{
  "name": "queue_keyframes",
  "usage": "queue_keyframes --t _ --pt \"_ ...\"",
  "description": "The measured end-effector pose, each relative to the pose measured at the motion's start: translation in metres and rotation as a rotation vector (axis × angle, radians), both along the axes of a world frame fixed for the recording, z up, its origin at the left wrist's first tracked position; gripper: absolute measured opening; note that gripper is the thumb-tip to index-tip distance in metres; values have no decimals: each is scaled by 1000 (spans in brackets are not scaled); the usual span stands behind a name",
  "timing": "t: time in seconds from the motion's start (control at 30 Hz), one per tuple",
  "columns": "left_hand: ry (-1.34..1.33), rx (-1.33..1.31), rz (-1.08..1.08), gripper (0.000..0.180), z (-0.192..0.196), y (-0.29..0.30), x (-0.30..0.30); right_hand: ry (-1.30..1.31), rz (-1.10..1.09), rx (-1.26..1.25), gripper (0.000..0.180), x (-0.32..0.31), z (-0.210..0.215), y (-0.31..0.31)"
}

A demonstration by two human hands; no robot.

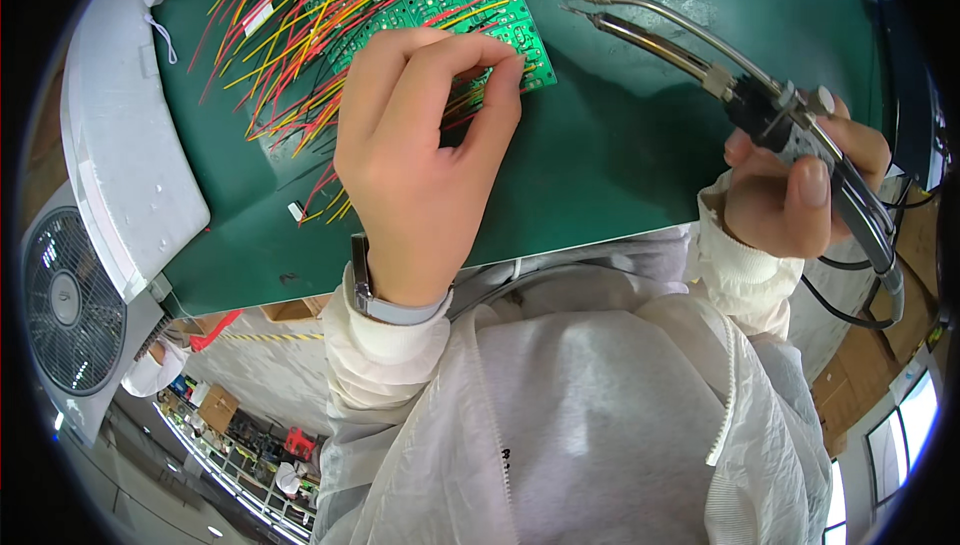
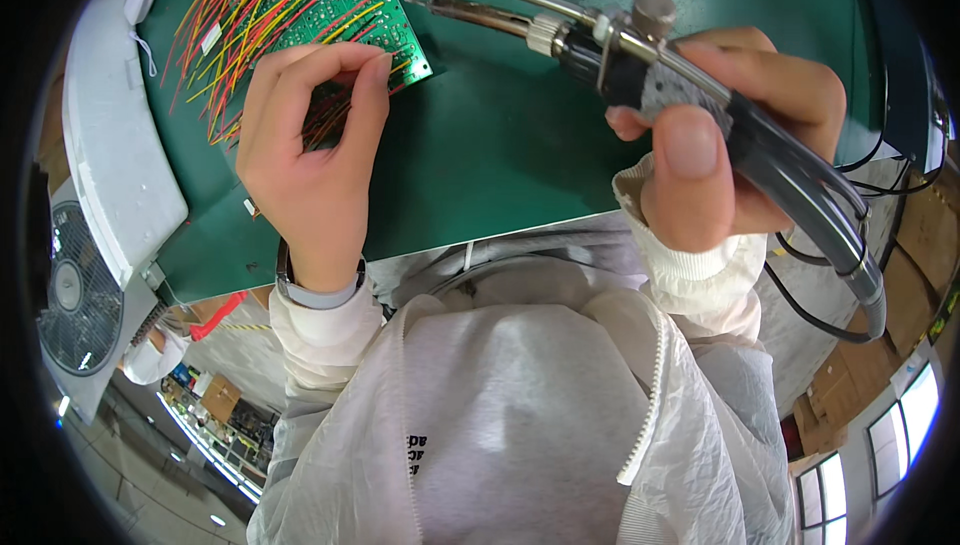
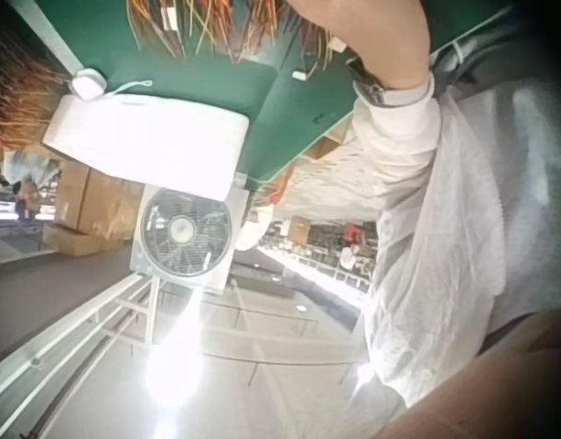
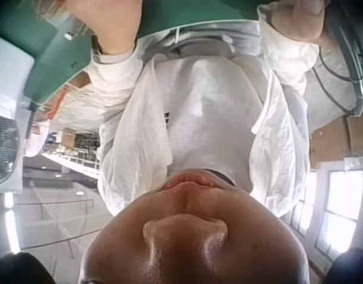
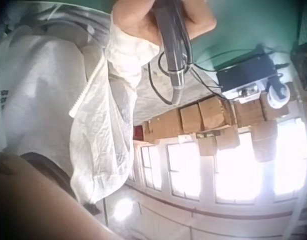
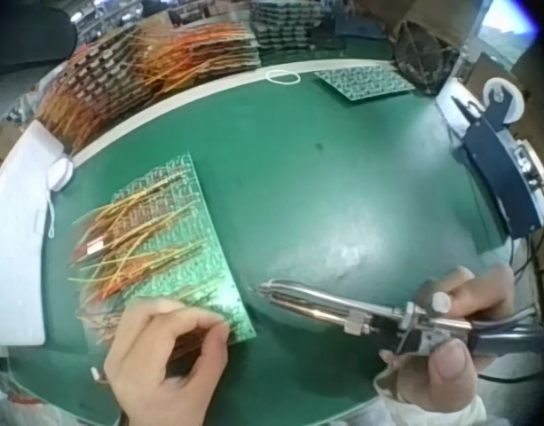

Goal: The person solders wires onto a green printed circuit board using a soldering iron and solder wire.

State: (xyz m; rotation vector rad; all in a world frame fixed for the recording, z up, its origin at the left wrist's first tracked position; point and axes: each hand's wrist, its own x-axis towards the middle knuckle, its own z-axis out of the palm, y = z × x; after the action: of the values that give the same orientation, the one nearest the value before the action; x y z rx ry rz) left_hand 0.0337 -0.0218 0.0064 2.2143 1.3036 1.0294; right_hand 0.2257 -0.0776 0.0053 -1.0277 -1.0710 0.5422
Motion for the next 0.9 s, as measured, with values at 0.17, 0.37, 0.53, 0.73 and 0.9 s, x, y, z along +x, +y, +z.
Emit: queue_keyframes --t 0.17,0.37,0.53,0.73,0.9 --pt "-14 30 12 12 -7 1 2 -98 -37 -55 29 0 1 -3" --pt "-13 40 1 12 -9 1 1 -149 -9 -91 30 -2 2 0" --pt "-16 45 0 12 -8 1 3 -217 12 -126 31 2 4 1" --pt "-11 58 8 12 -9 1 2 -304 45 -38 30 5 -1 4" --pt "2 63 14 12 -10 0 1 -270 81 -37 29 6 -3 3"
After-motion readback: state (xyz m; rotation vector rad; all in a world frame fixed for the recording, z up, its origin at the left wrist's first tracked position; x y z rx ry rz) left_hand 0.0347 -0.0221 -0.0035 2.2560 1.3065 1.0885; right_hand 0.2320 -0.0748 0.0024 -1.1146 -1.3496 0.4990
